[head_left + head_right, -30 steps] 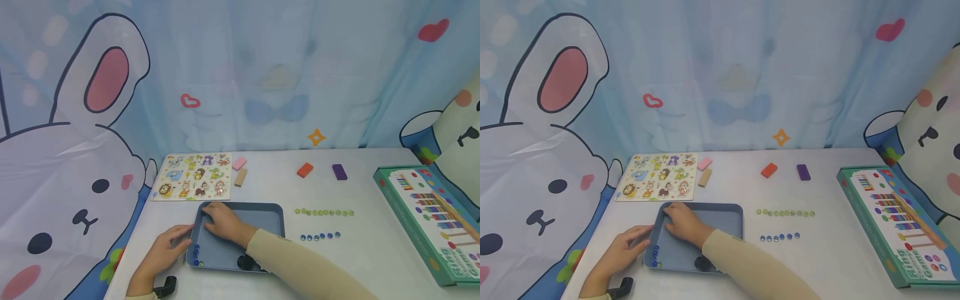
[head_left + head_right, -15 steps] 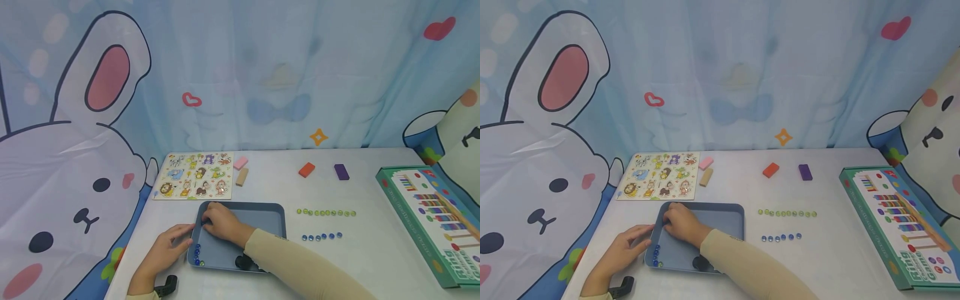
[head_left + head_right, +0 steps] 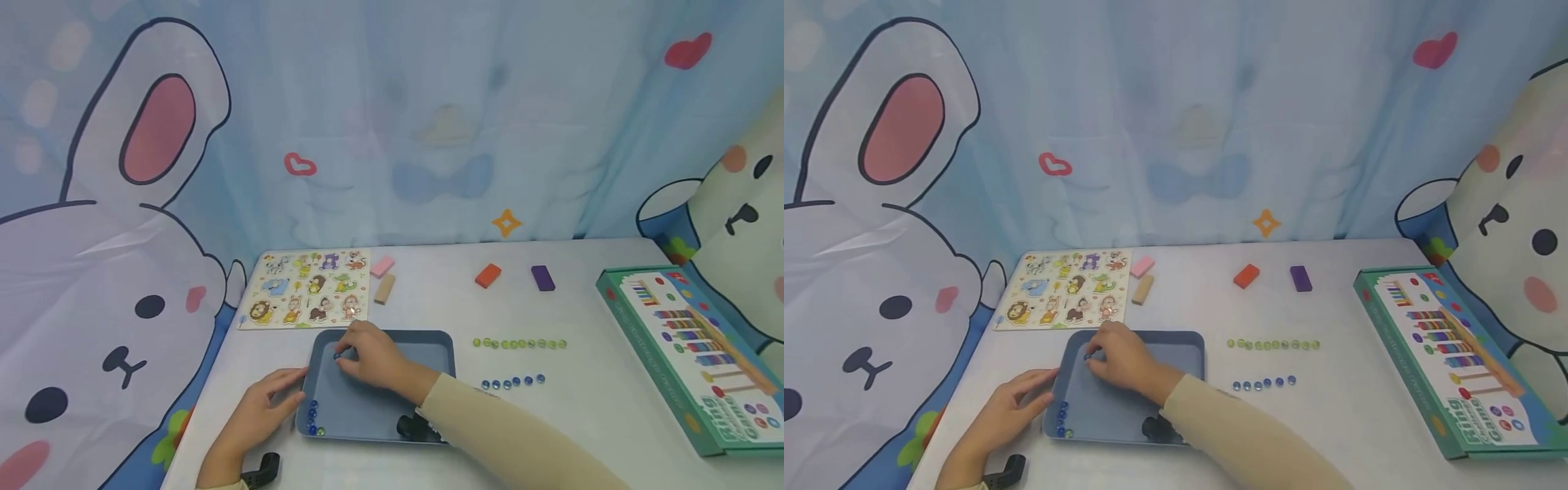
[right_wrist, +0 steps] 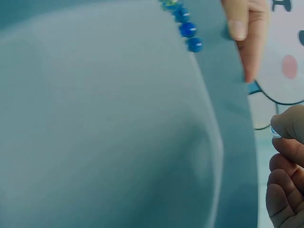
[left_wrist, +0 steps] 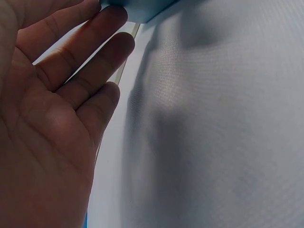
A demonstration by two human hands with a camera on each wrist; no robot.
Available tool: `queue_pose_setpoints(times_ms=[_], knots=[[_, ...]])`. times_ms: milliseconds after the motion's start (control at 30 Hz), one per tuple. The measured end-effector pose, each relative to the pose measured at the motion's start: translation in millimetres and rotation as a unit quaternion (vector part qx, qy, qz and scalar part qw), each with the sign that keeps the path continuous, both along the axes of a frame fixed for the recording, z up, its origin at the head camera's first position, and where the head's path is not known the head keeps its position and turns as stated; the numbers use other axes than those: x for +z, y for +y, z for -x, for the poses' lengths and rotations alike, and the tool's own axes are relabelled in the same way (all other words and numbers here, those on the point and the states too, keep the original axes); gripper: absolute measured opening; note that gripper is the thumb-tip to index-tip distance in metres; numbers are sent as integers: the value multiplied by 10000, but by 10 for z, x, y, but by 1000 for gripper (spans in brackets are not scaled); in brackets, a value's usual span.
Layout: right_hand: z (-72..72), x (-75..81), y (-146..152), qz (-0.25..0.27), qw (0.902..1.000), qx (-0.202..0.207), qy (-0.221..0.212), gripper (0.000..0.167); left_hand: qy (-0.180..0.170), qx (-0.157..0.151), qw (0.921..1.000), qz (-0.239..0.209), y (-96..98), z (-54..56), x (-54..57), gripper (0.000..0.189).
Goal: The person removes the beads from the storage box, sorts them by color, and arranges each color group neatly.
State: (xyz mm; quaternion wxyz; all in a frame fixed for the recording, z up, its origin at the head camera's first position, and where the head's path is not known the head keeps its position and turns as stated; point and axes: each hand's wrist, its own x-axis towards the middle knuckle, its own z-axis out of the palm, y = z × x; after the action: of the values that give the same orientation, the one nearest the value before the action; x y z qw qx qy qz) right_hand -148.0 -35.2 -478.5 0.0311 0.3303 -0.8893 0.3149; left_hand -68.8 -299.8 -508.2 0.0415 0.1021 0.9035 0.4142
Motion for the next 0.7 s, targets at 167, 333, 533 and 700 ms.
queue_pose_setpoints(times_ms=[167, 333, 533, 700], knots=[[-44, 126, 226, 310, 9994, -49, 116, 13, -108, 89, 9999, -13, 11, -6, 9, 48], [-71, 257, 474, 444, 9987, -252, 59, 12, -141, 118, 9998, 26, 14, -11, 5, 48], [-84, 374, 821, 519, 9966, -623, -166, 12, 4, 99, 9999, 88, 7, -19, 3, 47], [-121, 348, 1205, 520, 9915, -1190, -39, 12, -1, 74, 9999, 71, 18, -22, 15, 47]])
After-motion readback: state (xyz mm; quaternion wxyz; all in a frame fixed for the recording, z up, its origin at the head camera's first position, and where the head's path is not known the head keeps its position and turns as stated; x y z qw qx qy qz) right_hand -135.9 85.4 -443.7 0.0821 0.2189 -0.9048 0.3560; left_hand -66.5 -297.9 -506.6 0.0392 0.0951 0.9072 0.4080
